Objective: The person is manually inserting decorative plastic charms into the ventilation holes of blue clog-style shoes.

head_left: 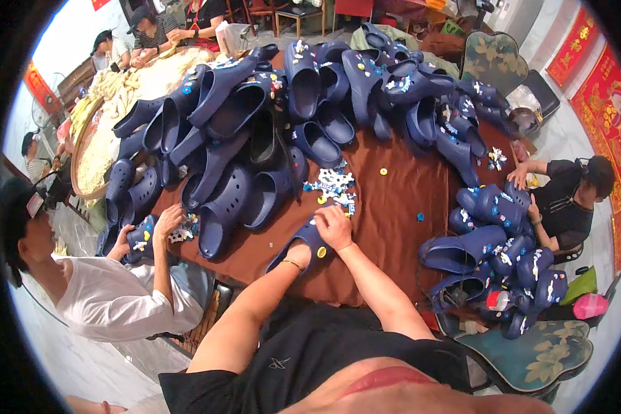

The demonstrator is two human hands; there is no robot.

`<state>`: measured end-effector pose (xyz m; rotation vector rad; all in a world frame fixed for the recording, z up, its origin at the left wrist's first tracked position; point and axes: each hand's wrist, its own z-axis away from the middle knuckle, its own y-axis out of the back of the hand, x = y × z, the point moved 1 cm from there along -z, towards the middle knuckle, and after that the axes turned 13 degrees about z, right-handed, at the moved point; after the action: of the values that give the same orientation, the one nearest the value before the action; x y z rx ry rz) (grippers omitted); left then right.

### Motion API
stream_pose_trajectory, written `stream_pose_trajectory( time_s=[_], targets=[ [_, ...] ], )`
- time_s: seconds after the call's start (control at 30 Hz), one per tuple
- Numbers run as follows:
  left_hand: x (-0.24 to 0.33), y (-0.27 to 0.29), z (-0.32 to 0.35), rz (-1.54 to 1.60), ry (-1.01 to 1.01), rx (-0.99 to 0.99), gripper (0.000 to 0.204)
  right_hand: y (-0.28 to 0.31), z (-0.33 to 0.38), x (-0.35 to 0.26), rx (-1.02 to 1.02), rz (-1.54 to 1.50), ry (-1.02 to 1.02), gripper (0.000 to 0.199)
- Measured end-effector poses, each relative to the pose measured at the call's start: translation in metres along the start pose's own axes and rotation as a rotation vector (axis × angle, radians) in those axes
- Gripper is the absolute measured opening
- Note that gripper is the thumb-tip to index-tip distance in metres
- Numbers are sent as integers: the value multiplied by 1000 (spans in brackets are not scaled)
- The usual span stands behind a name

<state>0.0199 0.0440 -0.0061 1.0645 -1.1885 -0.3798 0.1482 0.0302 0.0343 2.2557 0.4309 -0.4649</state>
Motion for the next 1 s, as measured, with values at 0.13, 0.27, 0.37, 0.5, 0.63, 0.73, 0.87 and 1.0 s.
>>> stream_pose_trajectory(
  time_s=[0.13,0.27,0.37,0.5,0.63,0.73,0.87,1.0],
  targets=[
    [45,48,-1,6,142,-106,46,0,-6,-2,-73,-22,114,10],
    [-70,-58,14,138,360,-136,44,-6,-8,-21,-142,-36,151,9],
    [-82,-77,5,62,230,-101,44,-4,-7,-14,-147,-41,75,12],
    [19,19,-2,-41,140,-96,47,3,-11,-4,-171,-24,95,18],
    [-15,-17,15,27,210,18,49,-1,-2,-18,-126,-44,142,23],
    [-48,-51,19,85,160,92,45,-5,-3,-17,-74,-52,162,26],
    [50,41,-35,146,-1,-79,44,-12,13,38,27,-56,-121,13],
    [-27,-18,16,73,578,-99,31,-3,-8,-1,-15,-526,-541,14]
  ],
)
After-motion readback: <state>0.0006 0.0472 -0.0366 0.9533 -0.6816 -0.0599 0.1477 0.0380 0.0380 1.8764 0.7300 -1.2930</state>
